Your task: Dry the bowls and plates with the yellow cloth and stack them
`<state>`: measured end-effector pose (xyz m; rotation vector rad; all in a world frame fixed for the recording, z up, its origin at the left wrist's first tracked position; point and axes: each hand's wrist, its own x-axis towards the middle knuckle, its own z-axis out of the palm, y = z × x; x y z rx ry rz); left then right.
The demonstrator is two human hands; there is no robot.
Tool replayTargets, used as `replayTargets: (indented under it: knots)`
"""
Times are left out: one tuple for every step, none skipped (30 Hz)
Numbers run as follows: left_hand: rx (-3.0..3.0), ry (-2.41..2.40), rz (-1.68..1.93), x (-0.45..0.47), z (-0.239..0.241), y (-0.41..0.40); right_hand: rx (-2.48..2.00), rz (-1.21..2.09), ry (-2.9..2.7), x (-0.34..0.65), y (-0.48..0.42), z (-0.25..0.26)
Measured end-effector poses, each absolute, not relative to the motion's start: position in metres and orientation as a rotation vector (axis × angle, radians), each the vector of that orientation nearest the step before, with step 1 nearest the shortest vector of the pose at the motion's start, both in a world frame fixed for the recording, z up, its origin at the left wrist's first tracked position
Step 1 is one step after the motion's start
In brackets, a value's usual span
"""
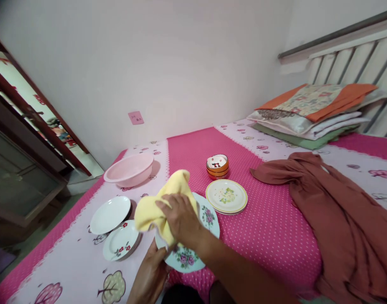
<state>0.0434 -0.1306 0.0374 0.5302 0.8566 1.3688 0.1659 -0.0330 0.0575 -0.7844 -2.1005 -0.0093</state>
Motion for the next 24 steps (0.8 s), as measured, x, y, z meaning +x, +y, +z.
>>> replayTargets:
  knots:
    - [0.511,0.873,1.369,0.043,0.039,-0.132,-0.857,-0.059,-2.068,0.170,-0.022,0.058]
    - [0.488,0.889,1.380,0.043,0.041,-0.134,-0.930,-0.075,-2.048,0.175,-0.012,0.057]
    - [0.464,0.907,1.402,0.042,0.043,-0.134,-1.000,-0.077,-2.027,0.181,-0.005,0.054]
    - [0.443,0.923,1.434,0.041,0.046,-0.135,-1.054,-0.066,-2.012,0.187,-0.001,0.048]
    - [0.424,0.940,1.470,0.040,0.049,-0.135,-1.093,-0.056,-1.998,0.193,-0.002,0.040]
    - [0.403,0.963,1.509,0.040,0.051,-0.134,-1.122,-0.063,-1.976,0.197,-0.005,0.031]
    - [0.380,0.986,1.550,0.039,0.052,-0.133,-1.147,-0.078,-1.957,0.200,-0.013,0.020]
    - [0.355,1.008,1.592,0.038,0.052,-0.132,-1.157,-0.102,-1.940,0.201,-0.023,0.009]
    - [0.331,1.022,1.632,0.038,0.051,-0.131,-1.169,-0.107,-1.933,0.201,-0.036,0.000]
    - [0.313,1.026,1.662,0.038,0.049,-0.129,-1.172,-0.091,-1.939,0.198,-0.050,-0.008]
    - [0.300,1.019,1.677,0.038,0.046,-0.128,-1.151,-0.067,-1.953,0.194,-0.065,-0.014]
    - [0.290,1.000,1.678,0.039,0.043,-0.126,-1.101,-0.038,-1.959,0.189,-0.080,-0.016]
    - [0.284,0.975,1.664,0.040,0.040,-0.124,-1.062,0.033,-1.989,0.183,-0.093,-0.016]
    - [0.282,0.946,1.641,0.041,0.037,-0.123,-1.027,0.108,-2.006,0.177,-0.103,-0.013]
    - [0.286,0.920,1.614,0.042,0.035,-0.122,-0.964,0.169,-2.021,0.170,-0.111,-0.008]
    - [0.291,0.908,1.587,0.043,0.034,-0.122,-0.907,0.230,-2.040,0.164,-0.115,-0.002]
    - [0.301,0.912,1.564,0.044,0.033,-0.121,-0.866,0.274,-2.044,0.159,-0.116,0.005]
    - [0.318,0.933,1.550,0.045,0.033,-0.122,-0.835,0.295,-2.043,0.154,-0.114,0.011]
    - [0.334,0.968,1.545,0.045,0.033,-0.122,-0.820,0.297,-2.038,0.150,-0.109,0.017]
    - [0.343,1.010,1.549,0.045,0.032,-0.123,-0.810,0.277,-2.027,0.148,-0.101,0.021]
    - [0.349,1.049,1.555,0.045,0.032,-0.124,-0.803,0.243,-2.015,0.147,-0.091,0.023]
    - [0.355,1.079,1.563,0.045,0.031,-0.124,-0.797,0.205,-2.003,0.147,-0.079,0.024]
    - [0.355,1.094,1.568,0.045,0.030,-0.125,-0.794,0.174,-1.982,0.149,-0.066,0.023]
    - [0.347,1.100,1.566,0.045,0.030,-0.127,-0.812,0.167,-1.948,0.153,-0.052,0.020]
